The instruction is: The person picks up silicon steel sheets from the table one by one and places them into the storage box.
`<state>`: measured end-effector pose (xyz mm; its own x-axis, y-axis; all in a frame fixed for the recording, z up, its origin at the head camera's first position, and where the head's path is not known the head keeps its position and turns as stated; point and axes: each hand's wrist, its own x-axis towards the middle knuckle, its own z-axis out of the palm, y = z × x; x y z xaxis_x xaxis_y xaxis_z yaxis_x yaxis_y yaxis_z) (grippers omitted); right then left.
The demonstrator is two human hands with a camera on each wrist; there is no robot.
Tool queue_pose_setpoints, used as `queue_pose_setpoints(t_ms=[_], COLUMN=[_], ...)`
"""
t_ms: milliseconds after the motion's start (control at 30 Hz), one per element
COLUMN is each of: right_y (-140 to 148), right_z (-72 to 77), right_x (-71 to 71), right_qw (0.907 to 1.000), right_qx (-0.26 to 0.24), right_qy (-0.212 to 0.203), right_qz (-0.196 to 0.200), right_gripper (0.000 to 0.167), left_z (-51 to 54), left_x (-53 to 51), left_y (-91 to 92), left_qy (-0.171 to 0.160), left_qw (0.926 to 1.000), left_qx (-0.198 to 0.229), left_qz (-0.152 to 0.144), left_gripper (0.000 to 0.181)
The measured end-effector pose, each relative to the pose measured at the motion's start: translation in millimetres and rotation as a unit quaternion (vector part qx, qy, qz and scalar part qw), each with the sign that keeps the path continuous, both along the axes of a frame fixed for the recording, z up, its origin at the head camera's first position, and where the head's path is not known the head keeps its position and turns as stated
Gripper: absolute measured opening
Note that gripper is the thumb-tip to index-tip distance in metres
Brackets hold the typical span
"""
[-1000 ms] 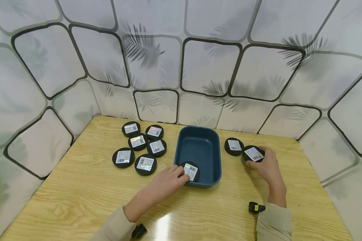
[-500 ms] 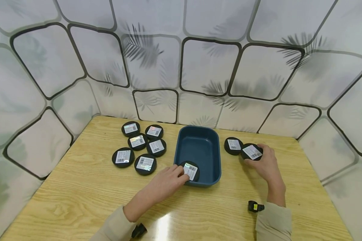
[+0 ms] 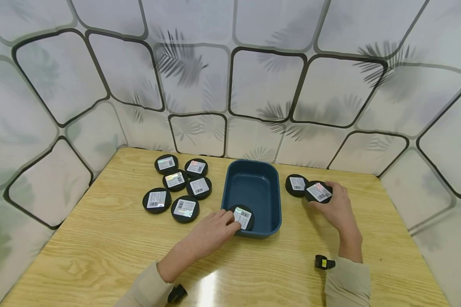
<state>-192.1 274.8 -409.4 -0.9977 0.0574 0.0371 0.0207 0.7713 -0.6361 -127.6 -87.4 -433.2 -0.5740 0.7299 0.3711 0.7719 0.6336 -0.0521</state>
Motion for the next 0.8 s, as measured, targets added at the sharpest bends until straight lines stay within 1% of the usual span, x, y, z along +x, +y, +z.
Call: queue_pose_setpoints(t_ms=[333,467,800], right_y=[-1.6,-2.2,-4.6], right_z=[-0.9,-2.0,-0.3], right_x=[-0.8,-2.0,-1.4], right_qw=[0.9999,0.9999,0.9999], right_qx=[0.004,0.006,0.004], right_qy=[0.011,0.005,-0.014], right_qz=[0.008,0.013,0.005], right_gripper=[0.080,0.081,0.084], left_z=[0.4,1.1,1.1], left_x=[0.6,0.8,1.1], left_y=[0.2,0.4,0.6], left_qy=[0.000,-0.001,-0.002], left_qw=[1.0000,1.0000,1.0000], left_qx=[-0.001,-0.003,-0.007], left_qz=[0.001,0.003,0.004], left_gripper=[0.011,0.010,0.011])
